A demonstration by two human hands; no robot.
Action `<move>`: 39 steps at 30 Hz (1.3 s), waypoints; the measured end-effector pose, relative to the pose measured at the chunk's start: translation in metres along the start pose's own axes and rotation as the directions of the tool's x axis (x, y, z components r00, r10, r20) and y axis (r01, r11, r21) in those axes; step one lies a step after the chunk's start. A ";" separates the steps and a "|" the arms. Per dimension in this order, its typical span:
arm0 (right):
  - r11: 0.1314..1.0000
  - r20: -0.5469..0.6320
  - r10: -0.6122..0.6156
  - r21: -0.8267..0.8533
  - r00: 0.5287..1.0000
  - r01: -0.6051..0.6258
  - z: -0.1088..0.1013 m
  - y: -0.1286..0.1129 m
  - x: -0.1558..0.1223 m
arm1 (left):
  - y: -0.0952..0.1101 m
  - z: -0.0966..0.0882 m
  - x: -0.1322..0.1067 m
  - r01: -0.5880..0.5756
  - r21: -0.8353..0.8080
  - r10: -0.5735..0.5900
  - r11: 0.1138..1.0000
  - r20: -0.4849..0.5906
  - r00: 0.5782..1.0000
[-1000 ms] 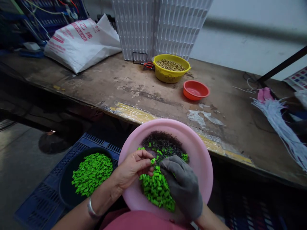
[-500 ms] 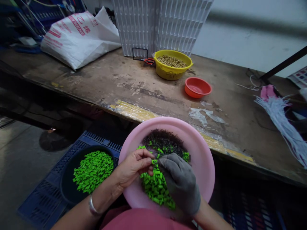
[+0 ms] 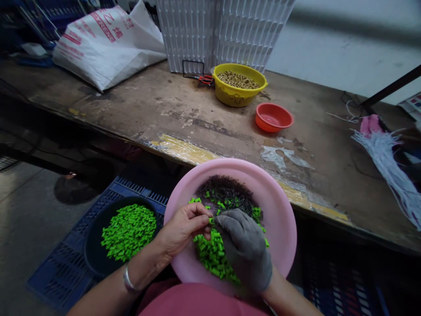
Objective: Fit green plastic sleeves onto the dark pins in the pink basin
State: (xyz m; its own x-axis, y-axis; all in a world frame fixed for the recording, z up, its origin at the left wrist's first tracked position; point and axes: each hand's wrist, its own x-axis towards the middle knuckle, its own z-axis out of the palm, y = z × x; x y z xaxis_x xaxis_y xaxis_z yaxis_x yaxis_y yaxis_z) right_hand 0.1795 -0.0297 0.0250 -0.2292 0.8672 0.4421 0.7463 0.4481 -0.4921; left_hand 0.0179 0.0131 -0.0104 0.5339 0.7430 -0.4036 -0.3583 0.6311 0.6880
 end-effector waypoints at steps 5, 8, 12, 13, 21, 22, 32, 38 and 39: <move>0.997 0.014 0.073 0.018 0.997 -0.074 0.007 -0.001 -0.001 | -0.004 0.003 -0.002 -0.164 0.092 0.171 0.982 -0.072 0.983; 0.998 0.013 0.056 0.005 0.998 -0.056 0.009 -0.004 -0.001 | -0.002 0.007 -0.006 -0.313 0.228 0.340 0.922 -0.090 0.936; 0.996 0.102 0.084 0.027 0.991 -0.087 0.004 -0.003 0.002 | 0.004 0.010 -0.015 -0.483 0.424 0.536 0.766 -0.008 0.844; 0.992 0.158 0.098 0.061 0.983 -0.109 0.001 -0.001 0.002 | 0.006 0.010 -0.017 -0.504 0.456 0.554 0.734 0.028 0.832; 0.980 0.428 -0.001 0.181 0.904 -0.085 -0.014 0.014 0.003 | 0.009 0.009 -0.018 -0.399 0.440 0.376 0.804 0.143 0.916; 0.979 0.429 -0.010 0.187 0.903 -0.077 -0.015 0.013 0.005 | 0.008 0.008 -0.016 -0.355 0.408 0.333 0.841 0.127 0.934; 0.997 0.225 -0.064 0.057 0.972 0.052 -0.021 0.003 0.006 | 0.001 -0.003 -0.009 -0.097 0.209 0.084 0.973 0.073 0.994; 0.931 0.345 -0.246 -0.175 0.906 0.319 -0.027 0.001 0.007 | -0.001 -0.004 -0.008 -0.046 0.194 0.030 0.980 0.088 0.996; 0.912 0.356 -0.265 -0.209 0.896 0.352 -0.027 0.000 0.008 | -0.002 -0.004 -0.008 -0.041 0.189 0.023 0.981 0.095 0.995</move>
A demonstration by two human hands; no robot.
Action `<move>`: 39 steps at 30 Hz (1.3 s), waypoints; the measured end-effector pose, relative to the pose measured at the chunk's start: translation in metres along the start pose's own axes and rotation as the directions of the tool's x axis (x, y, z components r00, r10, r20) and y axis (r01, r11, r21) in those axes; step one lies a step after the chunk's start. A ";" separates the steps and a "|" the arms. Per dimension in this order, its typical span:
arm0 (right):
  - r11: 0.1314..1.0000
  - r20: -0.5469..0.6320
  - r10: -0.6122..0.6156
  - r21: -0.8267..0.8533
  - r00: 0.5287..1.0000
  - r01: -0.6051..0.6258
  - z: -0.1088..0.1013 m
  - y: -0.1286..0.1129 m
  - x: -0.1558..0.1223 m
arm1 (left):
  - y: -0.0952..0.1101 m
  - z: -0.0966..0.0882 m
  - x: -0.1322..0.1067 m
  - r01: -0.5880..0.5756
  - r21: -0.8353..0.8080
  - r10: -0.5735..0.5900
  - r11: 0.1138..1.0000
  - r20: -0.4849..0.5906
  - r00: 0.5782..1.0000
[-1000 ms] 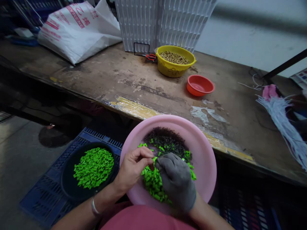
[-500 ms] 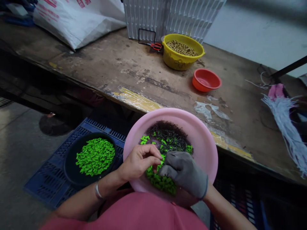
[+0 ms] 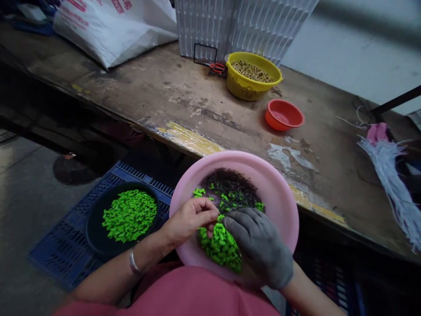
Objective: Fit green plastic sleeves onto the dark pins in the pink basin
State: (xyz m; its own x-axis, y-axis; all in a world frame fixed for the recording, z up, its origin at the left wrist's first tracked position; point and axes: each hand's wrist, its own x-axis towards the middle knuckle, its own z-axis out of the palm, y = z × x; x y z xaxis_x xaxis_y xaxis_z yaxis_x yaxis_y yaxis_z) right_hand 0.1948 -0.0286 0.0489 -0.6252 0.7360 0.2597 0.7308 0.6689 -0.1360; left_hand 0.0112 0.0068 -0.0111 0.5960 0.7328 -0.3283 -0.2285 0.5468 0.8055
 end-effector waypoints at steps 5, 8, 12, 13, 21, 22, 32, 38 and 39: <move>0.995 0.111 0.011 -0.104 0.994 0.001 0.004 -0.005 0.003 | -0.003 0.000 0.000 -0.057 -0.009 0.056 0.998 -0.022 0.998; 0.992 0.105 0.080 -0.103 0.991 -0.069 0.009 -0.009 0.003 | -0.001 0.003 -0.002 -0.099 0.016 0.100 0.995 -0.034 0.994; 0.978 0.036 0.209 0.013 0.977 -0.209 0.013 -0.014 0.005 | 0.001 0.007 -0.005 -0.155 0.051 0.158 0.987 -0.057 0.986; 0.969 0.026 0.240 0.058 0.970 -0.241 0.014 -0.015 0.005 | 0.000 0.009 -0.006 -0.181 0.063 0.186 0.981 -0.078 0.979; 0.910 0.065 0.361 0.192 0.930 -0.367 0.015 -0.020 0.006 | -0.005 0.014 -0.015 -0.474 0.534 0.626 0.700 -0.138 0.768; 0.902 0.075 0.365 0.219 0.928 -0.372 0.014 -0.019 0.006 | -0.004 0.013 -0.015 -0.488 0.571 0.646 0.660 -0.100 0.757; 0.647 0.481 0.379 0.472 0.790 -0.598 0.012 0.002 0.004 | -0.007 0.007 -0.015 -0.639 0.476 0.672 0.604 0.127 0.730; 0.700 0.609 0.303 0.379 0.733 -0.605 0.018 0.007 0.021 | 0.004 -0.007 -0.038 -0.540 0.523 0.614 0.659 0.041 0.788; 0.716 0.629 0.252 0.390 0.735 -0.579 0.023 0.007 0.026 | 0.009 -0.014 -0.046 -0.506 0.572 0.607 0.645 0.018 0.795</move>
State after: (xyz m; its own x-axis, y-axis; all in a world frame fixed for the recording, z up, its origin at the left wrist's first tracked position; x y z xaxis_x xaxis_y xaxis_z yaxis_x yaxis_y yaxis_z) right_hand 0.1777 -0.0029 0.0330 -0.4481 0.7754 -0.4450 0.7785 0.0938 -0.6206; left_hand -0.0291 -0.0159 0.0041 0.3492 0.9066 0.2369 -0.0083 -0.2499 0.9682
